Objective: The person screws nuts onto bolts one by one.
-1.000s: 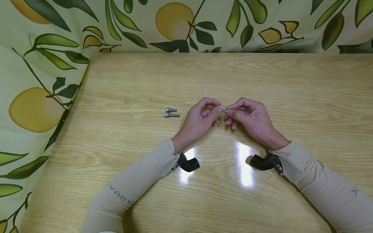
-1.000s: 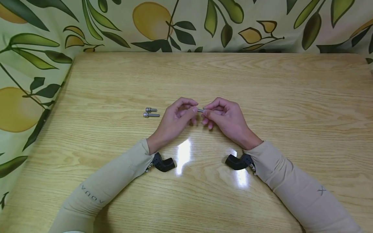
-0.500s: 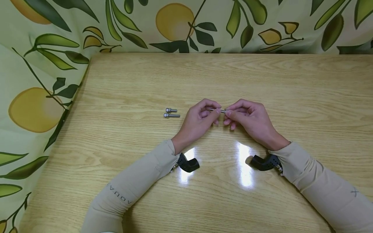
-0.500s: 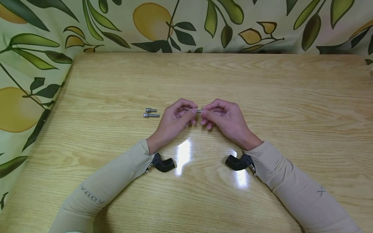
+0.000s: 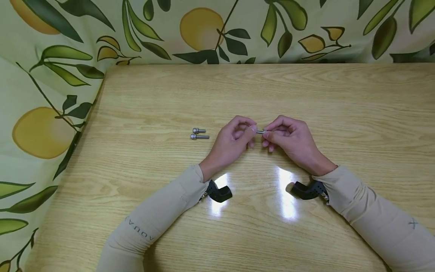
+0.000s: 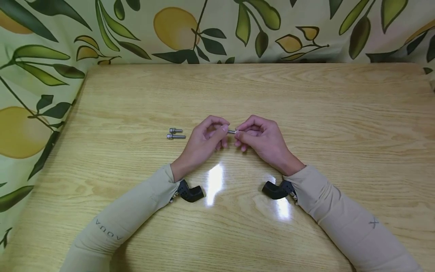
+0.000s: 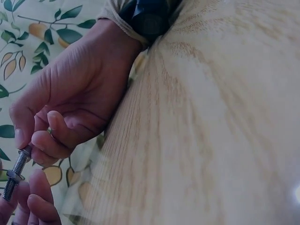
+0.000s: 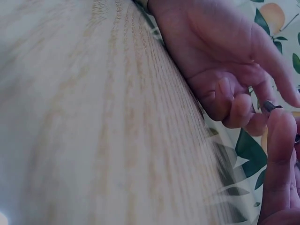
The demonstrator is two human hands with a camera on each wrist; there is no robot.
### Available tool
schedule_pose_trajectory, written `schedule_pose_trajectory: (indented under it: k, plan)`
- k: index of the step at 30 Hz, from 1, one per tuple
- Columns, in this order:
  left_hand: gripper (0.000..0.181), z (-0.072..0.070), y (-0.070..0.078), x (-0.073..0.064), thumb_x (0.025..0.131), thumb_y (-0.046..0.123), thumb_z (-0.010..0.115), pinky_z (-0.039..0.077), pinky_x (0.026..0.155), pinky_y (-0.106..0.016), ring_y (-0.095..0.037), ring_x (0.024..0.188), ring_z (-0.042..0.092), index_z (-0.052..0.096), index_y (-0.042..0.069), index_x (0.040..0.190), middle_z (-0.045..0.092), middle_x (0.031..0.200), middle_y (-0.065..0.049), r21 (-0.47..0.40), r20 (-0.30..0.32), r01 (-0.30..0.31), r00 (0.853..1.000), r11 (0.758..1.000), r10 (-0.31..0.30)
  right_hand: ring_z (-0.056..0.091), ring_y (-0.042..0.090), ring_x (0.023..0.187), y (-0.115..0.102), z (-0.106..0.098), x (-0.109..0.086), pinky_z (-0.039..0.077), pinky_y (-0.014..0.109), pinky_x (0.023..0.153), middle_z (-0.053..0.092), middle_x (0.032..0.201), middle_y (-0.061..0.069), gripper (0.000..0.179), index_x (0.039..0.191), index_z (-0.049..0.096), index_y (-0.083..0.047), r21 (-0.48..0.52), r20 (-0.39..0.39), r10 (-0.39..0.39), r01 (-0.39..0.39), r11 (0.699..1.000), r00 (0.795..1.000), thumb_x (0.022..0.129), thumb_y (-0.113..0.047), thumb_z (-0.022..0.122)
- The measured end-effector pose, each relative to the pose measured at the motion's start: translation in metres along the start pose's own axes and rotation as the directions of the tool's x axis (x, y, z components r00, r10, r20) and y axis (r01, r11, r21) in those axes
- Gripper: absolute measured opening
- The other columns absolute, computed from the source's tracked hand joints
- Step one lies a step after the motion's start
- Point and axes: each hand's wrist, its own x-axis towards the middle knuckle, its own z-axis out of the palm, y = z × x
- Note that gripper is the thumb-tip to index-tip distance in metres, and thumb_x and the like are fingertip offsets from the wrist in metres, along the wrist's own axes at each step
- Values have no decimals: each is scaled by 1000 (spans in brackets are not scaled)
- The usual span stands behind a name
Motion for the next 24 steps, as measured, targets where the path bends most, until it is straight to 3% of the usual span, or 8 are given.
schedule_pose_trajectory:
  k: [3, 9, 12, 17, 24]
  plan:
    - [20, -1, 1, 0, 100, 27, 55, 50, 61, -24, -16, 72, 64, 60, 13, 113, 65, 97, -11, 32, -14, -4, 1000, 999, 5, 68, 16, 63, -1, 0, 1, 56, 27, 55, 73, 78, 9, 10, 96, 63, 3, -5, 9, -7, 7, 1000, 1000, 90, -4, 67]
    - [22, -1, 2, -2, 95, 15, 61, 50, 63, -22, -18, 73, 65, 59, 11, 116, 68, 93, -15, -21, 0, 4, 1000, 1000, -4, 68, 17, 63, -2, 1, 1, 56, 27, 55, 73, 78, 8, 11, 97, 64, 3, -16, -2, 7, -7, 1000, 1000, 90, -6, 68]
    - [23, 0, 2, -2, 94, 19, 62, 50, 63, -23, -20, 72, 64, 59, 12, 115, 67, 90, -16, -29, 9, 6, 1000, 1000, -6, 68, 16, 62, -1, 1, -1, 56, 27, 55, 73, 78, 7, 11, 96, 64, 2, -14, -9, 3, -3, 1000, 1000, 90, -6, 68]
    - [17, 0, 0, -2, 98, 27, 59, 49, 59, -23, -18, 67, 62, 62, 14, 108, 64, 84, -11, 30, 5, 20, 1000, 999, -20, 68, 16, 61, 2, 1, -2, 56, 27, 54, 73, 76, 6, 9, 95, 64, 1, -22, -17, 0, 0, 1000, 1000, 90, -5, 68]
    - [23, -1, 0, -3, 95, 16, 62, 53, 66, -24, -15, 73, 65, 58, 10, 117, 66, 98, -8, -20, 13, -10, 1000, 1000, 11, 68, 16, 61, 2, 2, -2, 56, 27, 54, 73, 75, 7, 8, 95, 64, 1, -7, -11, -8, 7, 1000, 1000, 90, -4, 68]
